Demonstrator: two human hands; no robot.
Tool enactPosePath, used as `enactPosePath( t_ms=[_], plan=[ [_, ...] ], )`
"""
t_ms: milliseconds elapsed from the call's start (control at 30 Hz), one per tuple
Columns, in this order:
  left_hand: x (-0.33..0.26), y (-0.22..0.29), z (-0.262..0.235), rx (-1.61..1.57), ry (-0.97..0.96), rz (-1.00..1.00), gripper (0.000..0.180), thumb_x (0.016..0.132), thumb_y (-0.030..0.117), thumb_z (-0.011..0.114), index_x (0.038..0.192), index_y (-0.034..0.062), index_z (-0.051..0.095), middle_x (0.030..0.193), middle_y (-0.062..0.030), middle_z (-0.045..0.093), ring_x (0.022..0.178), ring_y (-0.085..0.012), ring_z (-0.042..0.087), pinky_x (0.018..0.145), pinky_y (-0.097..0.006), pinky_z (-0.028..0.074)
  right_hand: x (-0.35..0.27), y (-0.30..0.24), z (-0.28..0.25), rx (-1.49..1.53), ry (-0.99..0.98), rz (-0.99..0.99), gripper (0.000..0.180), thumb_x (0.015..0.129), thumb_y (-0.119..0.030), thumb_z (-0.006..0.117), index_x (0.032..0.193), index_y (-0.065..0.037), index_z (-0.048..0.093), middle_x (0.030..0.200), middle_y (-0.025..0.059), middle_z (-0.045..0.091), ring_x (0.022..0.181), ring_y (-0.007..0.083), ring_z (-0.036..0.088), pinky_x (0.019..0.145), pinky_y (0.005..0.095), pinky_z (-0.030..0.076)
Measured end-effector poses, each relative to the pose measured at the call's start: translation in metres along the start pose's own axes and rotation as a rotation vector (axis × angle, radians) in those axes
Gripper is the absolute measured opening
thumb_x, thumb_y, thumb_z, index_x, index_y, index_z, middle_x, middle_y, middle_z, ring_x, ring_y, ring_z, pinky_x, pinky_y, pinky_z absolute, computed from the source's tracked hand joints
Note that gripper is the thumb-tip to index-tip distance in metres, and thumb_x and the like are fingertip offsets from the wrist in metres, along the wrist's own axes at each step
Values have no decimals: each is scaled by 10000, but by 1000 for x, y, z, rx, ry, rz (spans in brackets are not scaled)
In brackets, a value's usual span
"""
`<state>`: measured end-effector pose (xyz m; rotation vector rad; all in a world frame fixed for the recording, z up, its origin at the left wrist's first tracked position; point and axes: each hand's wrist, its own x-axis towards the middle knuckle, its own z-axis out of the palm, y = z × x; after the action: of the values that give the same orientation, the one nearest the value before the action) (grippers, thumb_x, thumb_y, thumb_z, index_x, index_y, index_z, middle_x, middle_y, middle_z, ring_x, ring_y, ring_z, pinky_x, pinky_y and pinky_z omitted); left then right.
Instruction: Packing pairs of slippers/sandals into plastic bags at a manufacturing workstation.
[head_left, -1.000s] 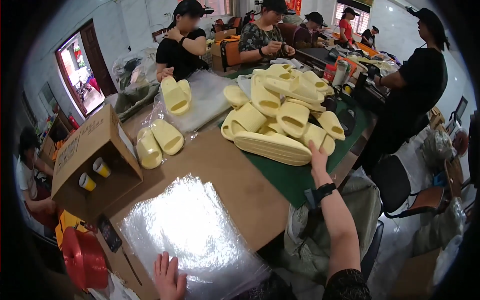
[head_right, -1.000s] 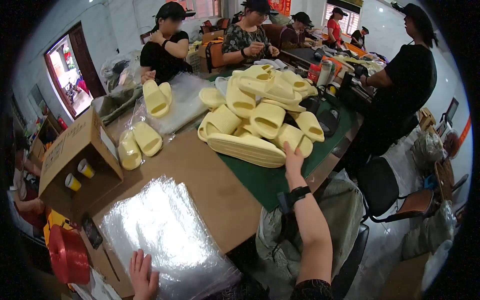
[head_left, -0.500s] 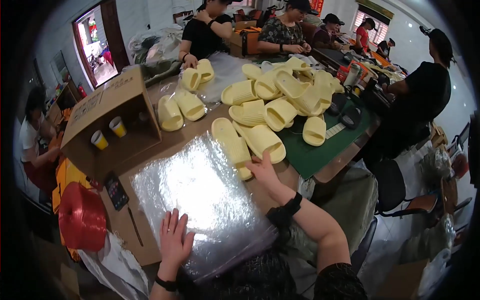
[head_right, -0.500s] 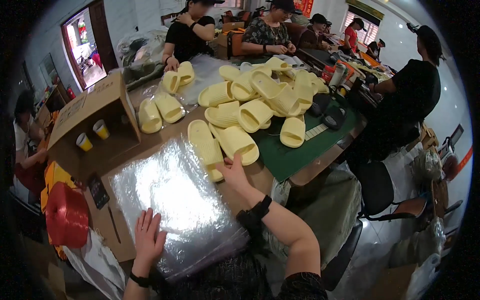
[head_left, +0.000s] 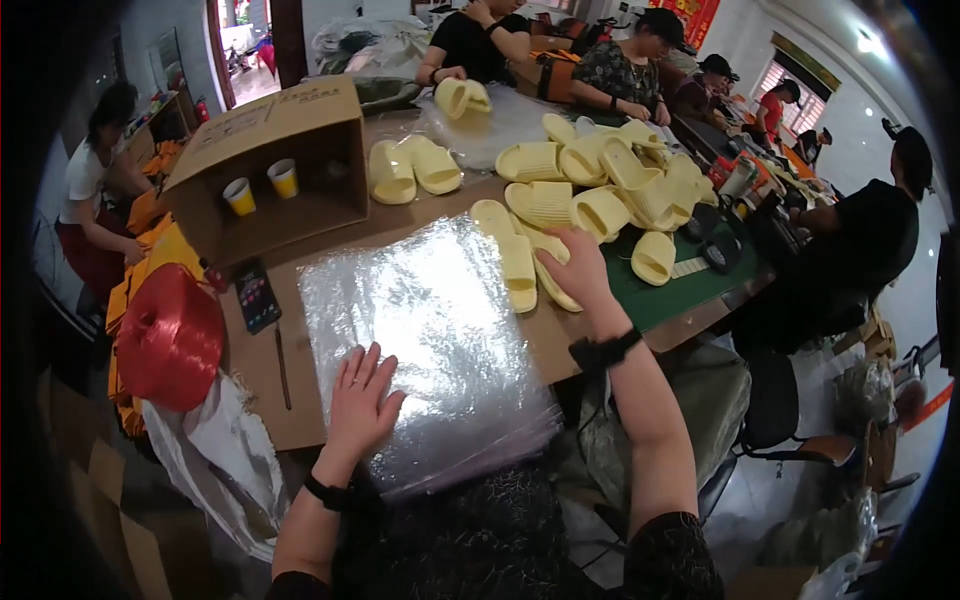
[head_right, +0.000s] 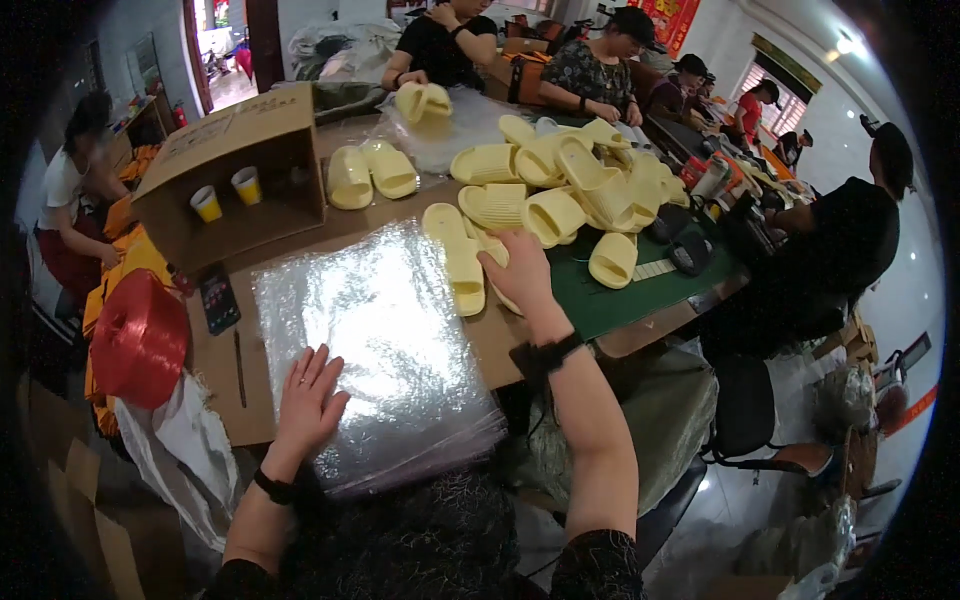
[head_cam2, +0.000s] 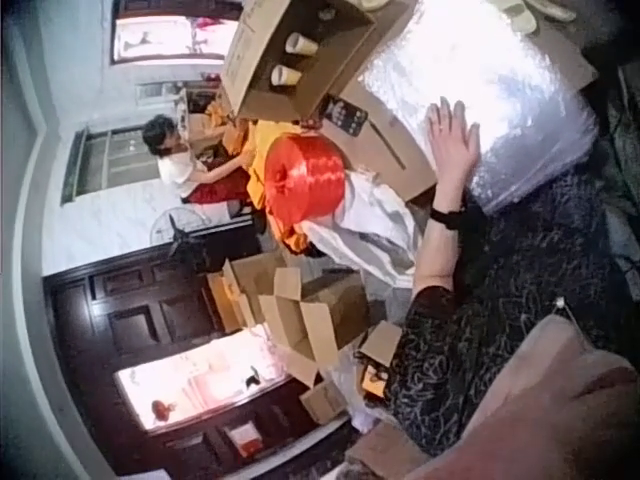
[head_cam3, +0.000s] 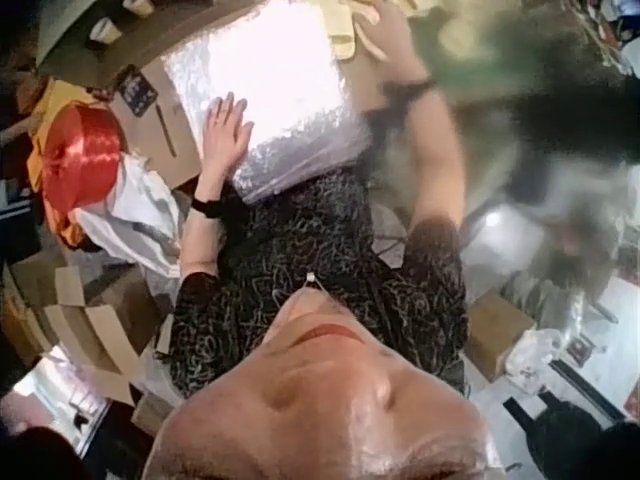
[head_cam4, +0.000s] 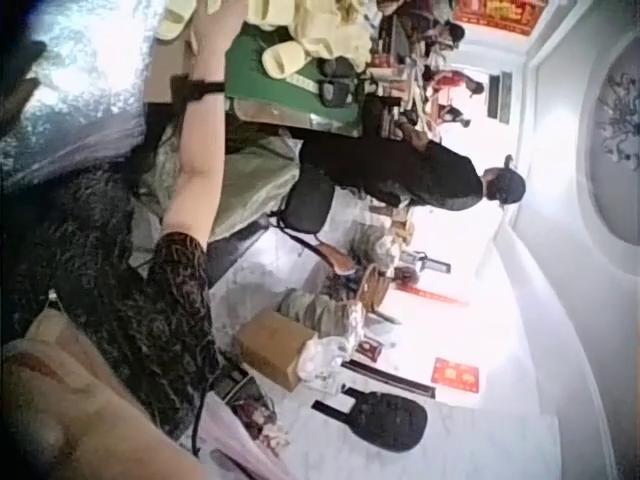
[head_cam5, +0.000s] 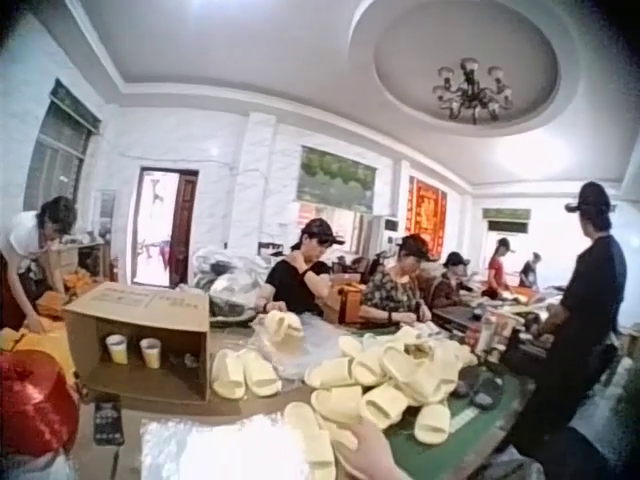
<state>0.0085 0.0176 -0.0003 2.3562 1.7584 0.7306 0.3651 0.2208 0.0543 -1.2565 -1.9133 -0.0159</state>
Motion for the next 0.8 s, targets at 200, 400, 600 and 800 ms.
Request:
enactPosePath(
  t_ms=[200, 400, 600, 800],
  plan=[
    [-2, -6, 15, 30, 50, 15, 492, 916, 383, 571, 1335, 125, 553, 1464, -158, 442, 1392, -359, 341, 1164, -489, 201, 17, 2, 25, -294, -473, 44, 820, 659, -567, 772, 1284, -74, 578, 1091, 201, 660, 1013, 349, 624, 928, 408, 461],
    [-7, -7, 10, -2, 67, 28, 473, 932, 346, 540, 1338, 105, 545, 1478, -174, 420, 1399, -375, 321, 1169, -488, 193, 5, -12, 13, -176, -581, 301, 849, 669, -580, 773, 1260, -23, 526, 1130, 211, 653, 1055, 348, 635, 905, 402, 489],
    [-5, -8, 10, -27, 57, 36, 486, 925, 364, 527, 1330, 96, 549, 1472, -185, 423, 1398, -373, 320, 1172, -483, 190, -17, -18, -25, -140, -578, 372, 845, 653, -563, 788, 1215, 28, 568, 1151, 240, 636, 1062, 341, 631, 899, 395, 493],
    [-12, -12, 15, -30, 73, 43, 499, 913, 390, 536, 1329, 114, 556, 1460, -177, 441, 1394, -362, 334, 1171, -479, 184, -16, -54, -90, 2, -520, 639, 561, 661, -403, 778, 1044, 0, 699, 991, 224, 671, 953, 303, 658, 853, 396, 515]
  ],
)
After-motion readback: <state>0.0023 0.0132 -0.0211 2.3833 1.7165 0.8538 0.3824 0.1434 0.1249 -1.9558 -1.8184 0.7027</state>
